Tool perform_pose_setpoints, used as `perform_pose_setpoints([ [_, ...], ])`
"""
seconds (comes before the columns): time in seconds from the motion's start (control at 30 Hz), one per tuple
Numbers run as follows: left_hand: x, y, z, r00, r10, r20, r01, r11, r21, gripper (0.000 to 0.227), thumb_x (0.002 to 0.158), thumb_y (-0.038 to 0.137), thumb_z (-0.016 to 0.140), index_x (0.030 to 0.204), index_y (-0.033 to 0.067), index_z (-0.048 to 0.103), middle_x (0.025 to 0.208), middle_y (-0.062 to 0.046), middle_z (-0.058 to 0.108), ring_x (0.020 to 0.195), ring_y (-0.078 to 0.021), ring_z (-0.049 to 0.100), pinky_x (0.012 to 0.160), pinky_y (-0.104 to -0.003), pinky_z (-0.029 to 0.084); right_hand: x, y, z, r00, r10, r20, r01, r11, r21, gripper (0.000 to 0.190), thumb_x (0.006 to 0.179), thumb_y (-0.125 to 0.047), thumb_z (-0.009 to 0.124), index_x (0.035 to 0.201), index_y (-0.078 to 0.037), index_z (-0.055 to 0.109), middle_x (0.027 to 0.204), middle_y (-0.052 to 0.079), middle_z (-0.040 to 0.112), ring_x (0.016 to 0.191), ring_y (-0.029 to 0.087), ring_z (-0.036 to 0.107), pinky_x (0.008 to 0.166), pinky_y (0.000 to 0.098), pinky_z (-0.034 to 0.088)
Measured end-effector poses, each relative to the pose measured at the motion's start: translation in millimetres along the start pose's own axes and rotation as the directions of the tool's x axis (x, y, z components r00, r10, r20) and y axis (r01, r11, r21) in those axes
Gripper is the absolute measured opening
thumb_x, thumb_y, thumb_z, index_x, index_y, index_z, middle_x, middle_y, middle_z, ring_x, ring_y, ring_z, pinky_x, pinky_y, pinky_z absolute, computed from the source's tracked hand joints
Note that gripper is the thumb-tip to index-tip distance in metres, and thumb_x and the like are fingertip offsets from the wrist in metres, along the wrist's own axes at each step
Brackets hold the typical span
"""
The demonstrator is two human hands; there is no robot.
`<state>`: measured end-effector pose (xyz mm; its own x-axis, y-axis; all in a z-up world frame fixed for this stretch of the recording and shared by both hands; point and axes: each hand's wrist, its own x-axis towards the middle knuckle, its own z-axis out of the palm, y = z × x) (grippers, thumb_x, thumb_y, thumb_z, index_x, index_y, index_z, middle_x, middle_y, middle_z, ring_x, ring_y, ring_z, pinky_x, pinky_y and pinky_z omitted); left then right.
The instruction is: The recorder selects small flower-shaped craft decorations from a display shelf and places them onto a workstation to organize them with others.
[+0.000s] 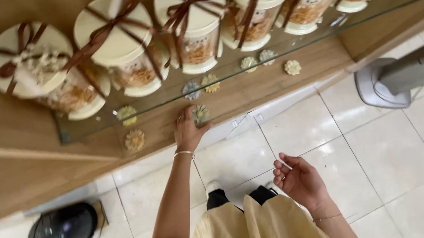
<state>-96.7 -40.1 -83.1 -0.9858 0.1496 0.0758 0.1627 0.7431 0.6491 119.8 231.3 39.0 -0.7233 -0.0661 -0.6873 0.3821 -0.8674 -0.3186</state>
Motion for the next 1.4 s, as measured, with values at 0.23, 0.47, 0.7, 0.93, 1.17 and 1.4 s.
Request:
perform_pose_setpoints([
  [0.23,-10,-9,12,0.999,0.031,-0.04,-0.032,0.999,-0.011,0.07,0.072,0.048,0.089,0.129,0.0181,0.061,0.123,-0.013,0.07,0.12,-0.0347,0.06,0.1,-0.049,0.048,-13,22,9,0.996,-0.013,-0.092,0.014,1.0,0.012,0.02,0.098,-0.019,0.052,0.107,-0.006,0.063,0.09,0.008,0.068,0.079,0.02,0.062,0.07,0.0335,0.054],
  [0.47,-41,27,-7,0.964,-0.024,-0.267,-0.052,0.96,-0.275,0.068,0.073,0.028,0.09,0.129,0.0068,0.059,0.121,-0.014,0.07,0.109,-0.032,0.067,0.095,-0.044,0.055,-34,39,3,0.993,-0.017,-0.121,0.03,0.994,0.104,0.024,0.1,-0.021,0.048,0.108,-0.005,0.064,0.089,0.009,0.07,0.077,0.021,0.065,0.071,0.0327,0.056],
  [0.7,-101,71,10,0.989,-0.01,-0.145,-0.106,0.634,-0.766,0.073,0.076,-0.003,0.083,0.138,-0.0014,0.044,0.13,-0.023,0.064,0.117,-0.0269,0.066,0.104,-0.041,0.055,-63,36,2,0.987,-0.063,-0.148,0.091,0.977,0.192,0.036,0.101,-0.021,0.043,0.121,0.0,0.065,0.101,0.015,0.074,0.091,0.025,0.07,0.082,0.0354,0.059],
  [0.93,-144,202,-8,0.948,0.317,0.024,-0.155,0.527,-0.835,0.074,0.074,-0.003,0.081,0.137,-0.0014,0.043,0.133,-0.023,0.063,0.12,-0.0273,0.064,0.104,-0.041,0.052,-112,24,10,0.972,-0.209,-0.112,0.232,0.932,0.278,0.048,0.1,-0.03,0.041,0.13,0.001,0.062,0.123,0.018,0.071,0.111,0.028,0.069,0.097,0.0414,0.057],
  [1.17,-194,312,10,0.746,0.66,0.094,-0.384,0.541,-0.748,0.075,0.066,0.012,0.089,0.132,0.0031,0.053,0.13,-0.012,0.067,0.121,-0.0266,0.064,0.106,-0.043,0.049,-180,11,-37,0.835,-0.548,0.048,0.434,0.71,0.555,0.06,0.103,-0.044,0.037,0.141,-0.002,0.053,0.131,0.016,0.066,0.119,0.026,0.064,0.112,0.0501,0.047],
  [1.4,-280,390,56,0.554,0.831,0.05,-0.671,0.481,-0.565,0.075,0.067,0.026,0.089,0.131,0.0097,0.052,0.132,-0.005,0.066,0.122,-0.0217,0.063,0.114,-0.051,0.035,-255,8,-116,0.714,-0.7,-0.016,0.541,0.537,0.648,0.065,0.103,-0.047,0.032,0.146,-0.001,0.046,0.137,0.017,0.061,0.123,0.027,0.061,0.116,0.0508,0.043],
])
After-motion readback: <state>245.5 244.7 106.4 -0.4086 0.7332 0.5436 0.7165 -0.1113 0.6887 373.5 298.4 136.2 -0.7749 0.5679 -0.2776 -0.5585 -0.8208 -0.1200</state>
